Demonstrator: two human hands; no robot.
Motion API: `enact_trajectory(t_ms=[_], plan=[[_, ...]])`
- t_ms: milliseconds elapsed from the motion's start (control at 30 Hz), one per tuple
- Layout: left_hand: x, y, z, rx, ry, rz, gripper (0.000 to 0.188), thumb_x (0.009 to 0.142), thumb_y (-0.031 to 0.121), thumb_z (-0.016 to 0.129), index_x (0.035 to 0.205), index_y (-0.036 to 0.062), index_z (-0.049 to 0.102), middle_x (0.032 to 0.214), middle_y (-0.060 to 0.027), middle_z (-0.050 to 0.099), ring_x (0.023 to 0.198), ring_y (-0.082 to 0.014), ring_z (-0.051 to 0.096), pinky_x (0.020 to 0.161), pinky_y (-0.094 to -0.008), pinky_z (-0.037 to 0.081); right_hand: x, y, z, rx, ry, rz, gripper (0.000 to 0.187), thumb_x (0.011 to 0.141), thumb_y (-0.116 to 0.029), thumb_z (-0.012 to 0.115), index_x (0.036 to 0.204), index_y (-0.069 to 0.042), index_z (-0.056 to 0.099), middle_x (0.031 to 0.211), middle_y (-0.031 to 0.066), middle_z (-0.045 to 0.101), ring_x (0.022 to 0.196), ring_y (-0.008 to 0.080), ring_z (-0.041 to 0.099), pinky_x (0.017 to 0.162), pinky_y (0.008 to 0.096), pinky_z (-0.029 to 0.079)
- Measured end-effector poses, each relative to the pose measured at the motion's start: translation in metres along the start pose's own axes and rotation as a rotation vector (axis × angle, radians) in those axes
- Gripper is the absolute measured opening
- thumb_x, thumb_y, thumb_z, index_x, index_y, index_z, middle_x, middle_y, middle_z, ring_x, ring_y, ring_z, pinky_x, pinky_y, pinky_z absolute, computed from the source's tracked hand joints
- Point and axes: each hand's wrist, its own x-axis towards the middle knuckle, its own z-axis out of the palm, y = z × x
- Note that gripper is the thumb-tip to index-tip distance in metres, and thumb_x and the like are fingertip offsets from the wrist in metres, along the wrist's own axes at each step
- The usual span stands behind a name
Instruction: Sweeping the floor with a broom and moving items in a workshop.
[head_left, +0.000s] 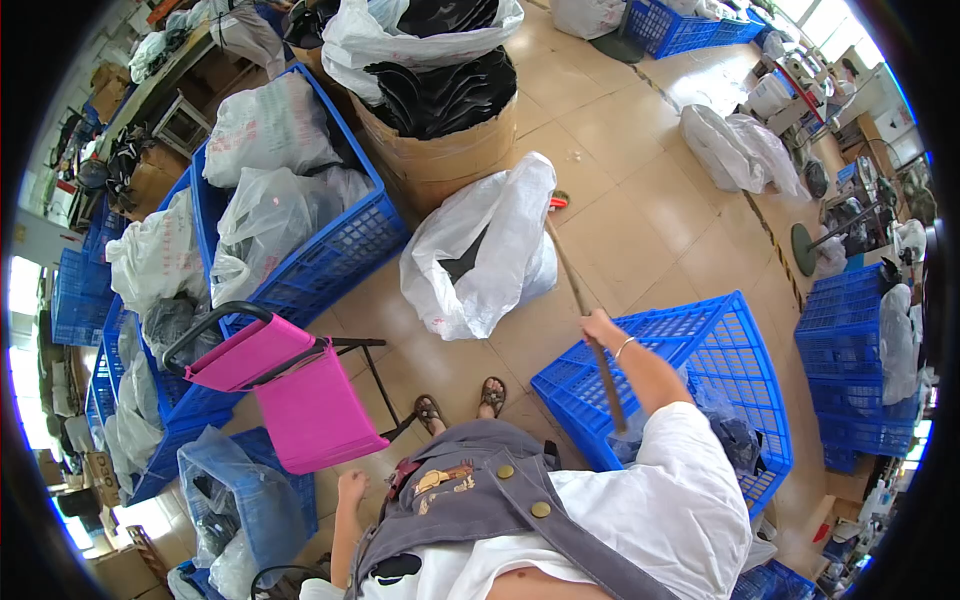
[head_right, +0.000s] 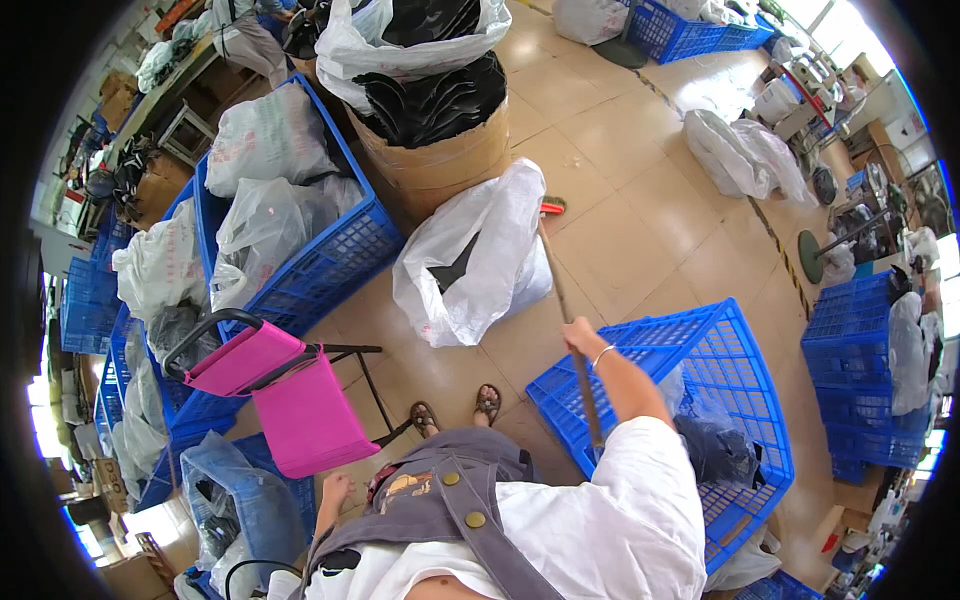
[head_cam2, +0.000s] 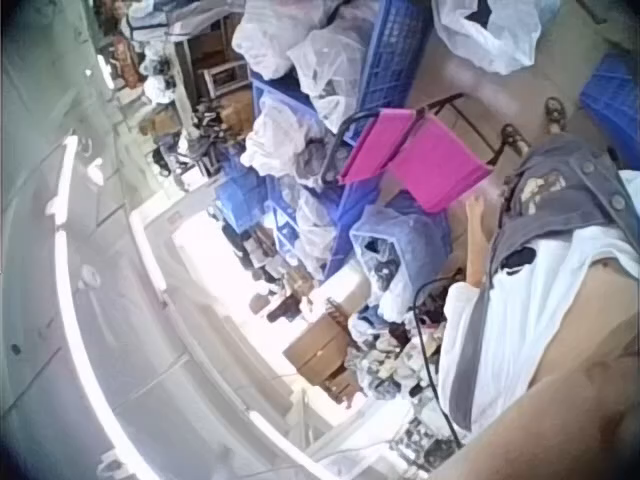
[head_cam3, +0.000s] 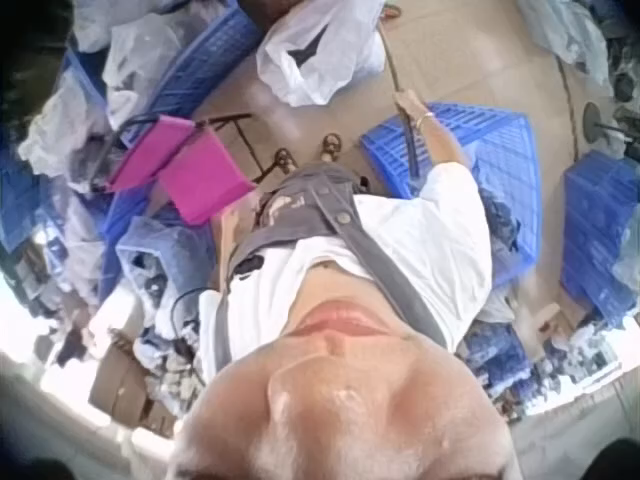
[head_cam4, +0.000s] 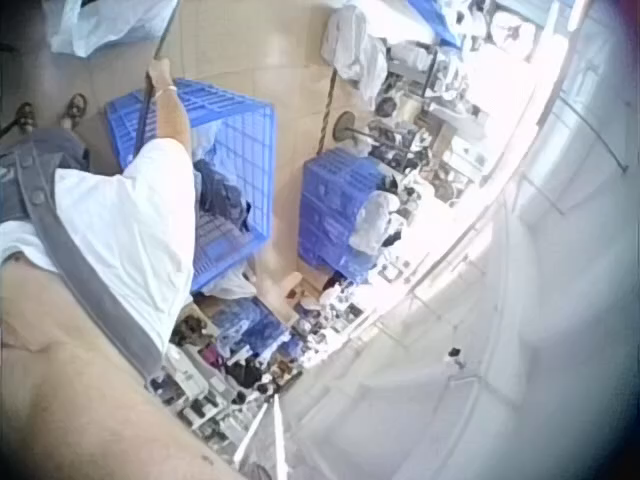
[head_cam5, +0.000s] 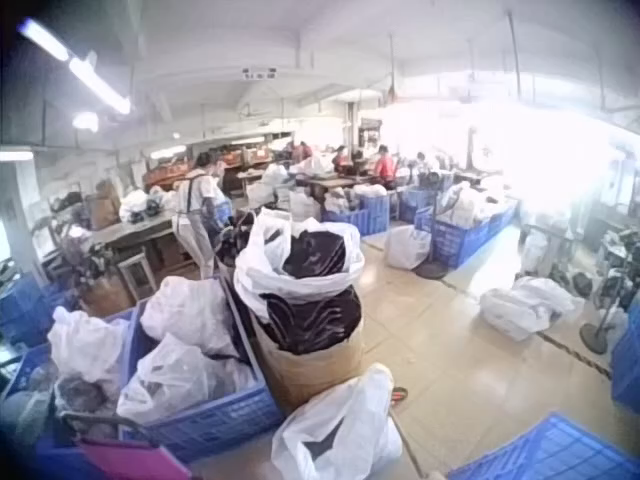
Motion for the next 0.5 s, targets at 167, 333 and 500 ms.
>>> enact_trajectory(t_ms=[167,333,500], plan=[[-0.014,-0.009,0.0,-0.162,-0.147,-0.222,0.024,0.076,0.014,0.049,0.092,-0.0034,0.054,0.077,-0.0139,0.059,0.059,-0.0203,0.059,0.049,-0.0274,0.045,-0.032,0.011,0.034,0.269,0.177,0.058,0.013,0.07,-0.008,0.05,0.067,0.004,0.047,0.046,0.0113,0.048,0.034,0.0184,0.046,0.031,0.0311,0.039],[0.033,-0.011,-0.048,0.071,0.118,0.161,0.021,0.072,0.008,0.049,0.089,-0.0035,0.054,0.072,-0.0115,0.057,0.061,-0.0185,0.057,0.052,-0.0311,0.045,-0.101,-0.017,0.003,-0.161,0.353,0.003,0.023,0.069,-0.006,0.05,0.089,0.001,0.043,0.06,0.0149,0.053,0.042,0.0218,0.053,0.036,0.0346,0.043],[0.057,0.181,-0.134,0.056,0.918,0.805,0.025,0.075,0.006,0.047,0.097,-0.0053,0.05,0.096,-0.0192,0.052,0.092,-0.0308,0.049,0.08,-0.0365,0.038,-0.194,-0.003,-0.039,-0.854,0.337,0.019,0.047,0.068,-0.007,0.046,0.113,-0.006,0.032,0.079,0.0227,0.056,0.075,0.0352,0.056,0.067,0.0419,0.045]])
